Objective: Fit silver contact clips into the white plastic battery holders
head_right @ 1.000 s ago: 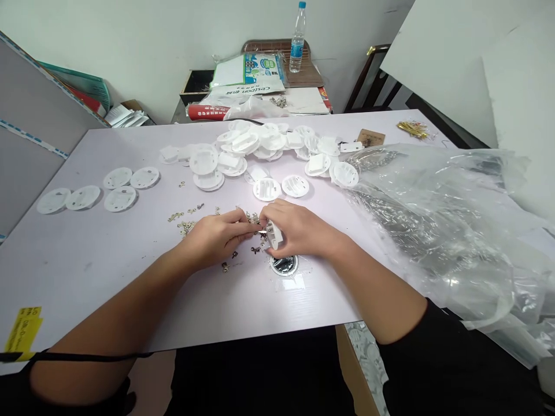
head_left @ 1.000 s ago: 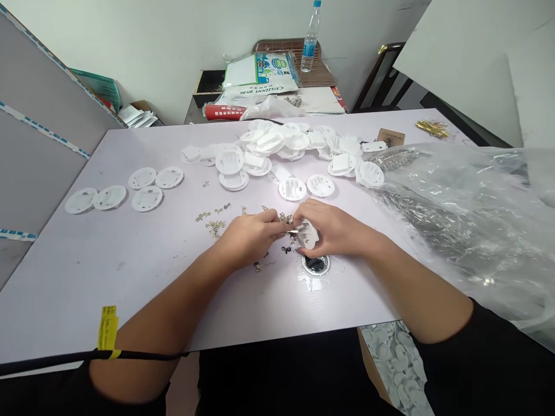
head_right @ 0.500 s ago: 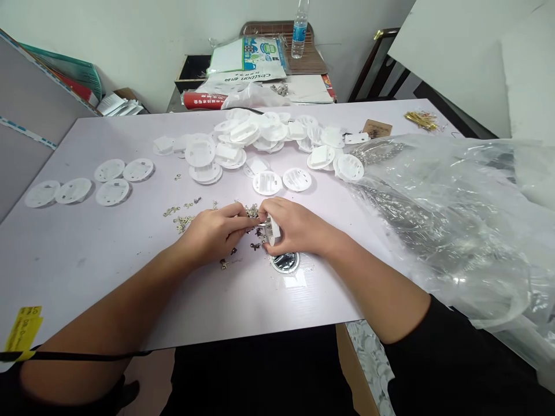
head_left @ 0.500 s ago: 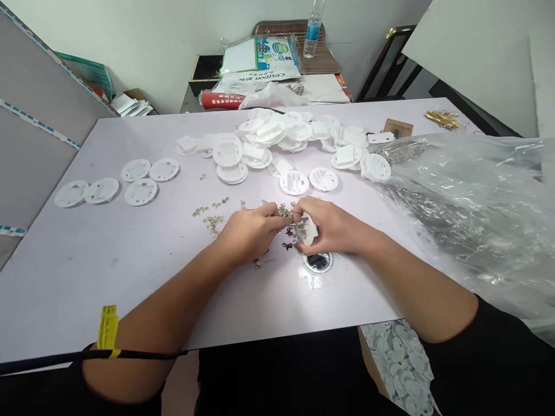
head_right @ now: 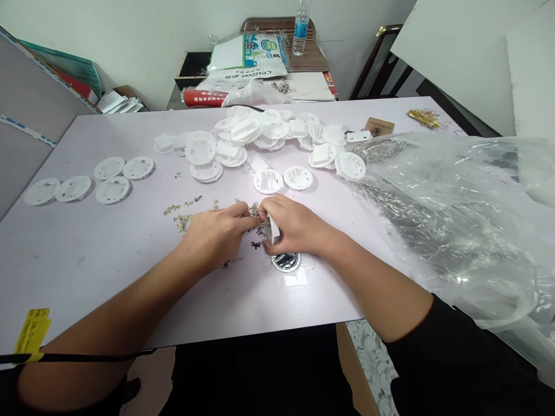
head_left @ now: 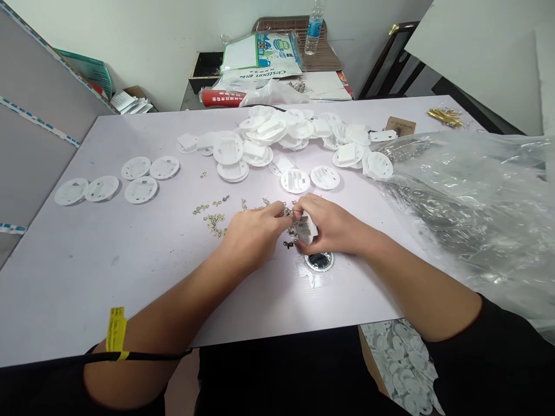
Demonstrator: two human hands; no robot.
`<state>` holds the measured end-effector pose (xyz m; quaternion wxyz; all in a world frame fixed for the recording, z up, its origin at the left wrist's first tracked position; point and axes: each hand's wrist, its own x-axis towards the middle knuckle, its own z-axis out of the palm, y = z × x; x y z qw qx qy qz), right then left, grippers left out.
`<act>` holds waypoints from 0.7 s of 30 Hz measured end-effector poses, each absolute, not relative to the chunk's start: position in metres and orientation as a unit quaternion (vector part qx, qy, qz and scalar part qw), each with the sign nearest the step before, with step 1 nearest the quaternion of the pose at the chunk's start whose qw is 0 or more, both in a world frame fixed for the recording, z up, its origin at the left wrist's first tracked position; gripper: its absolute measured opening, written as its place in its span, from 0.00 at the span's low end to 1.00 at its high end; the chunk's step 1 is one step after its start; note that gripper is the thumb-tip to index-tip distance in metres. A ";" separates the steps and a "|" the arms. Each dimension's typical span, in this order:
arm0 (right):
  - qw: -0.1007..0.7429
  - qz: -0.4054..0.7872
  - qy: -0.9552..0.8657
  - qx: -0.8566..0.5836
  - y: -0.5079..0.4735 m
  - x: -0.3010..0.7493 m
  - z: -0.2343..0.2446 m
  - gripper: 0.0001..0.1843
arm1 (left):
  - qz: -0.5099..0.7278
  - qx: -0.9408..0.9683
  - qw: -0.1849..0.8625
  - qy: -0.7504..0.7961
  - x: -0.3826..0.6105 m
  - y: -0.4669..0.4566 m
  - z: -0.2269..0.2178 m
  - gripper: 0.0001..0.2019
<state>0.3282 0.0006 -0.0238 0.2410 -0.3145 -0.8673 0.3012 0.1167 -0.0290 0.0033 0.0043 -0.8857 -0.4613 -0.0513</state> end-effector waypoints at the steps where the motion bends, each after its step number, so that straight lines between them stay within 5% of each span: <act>1: 0.247 0.297 -0.868 -0.311 0.001 0.328 -0.024 0.21 | -0.049 -0.882 0.004 -0.469 0.119 -0.030 0.004 0.19; 9: 0.270 0.312 -0.864 -0.288 0.005 0.326 -0.029 0.22 | -0.051 -0.874 -0.001 -0.483 0.126 -0.032 0.002 0.16; 21: 0.253 0.352 -0.841 -0.322 0.006 0.329 -0.026 0.23 | -0.104 -0.887 0.015 -0.450 0.107 -0.024 -0.005 0.26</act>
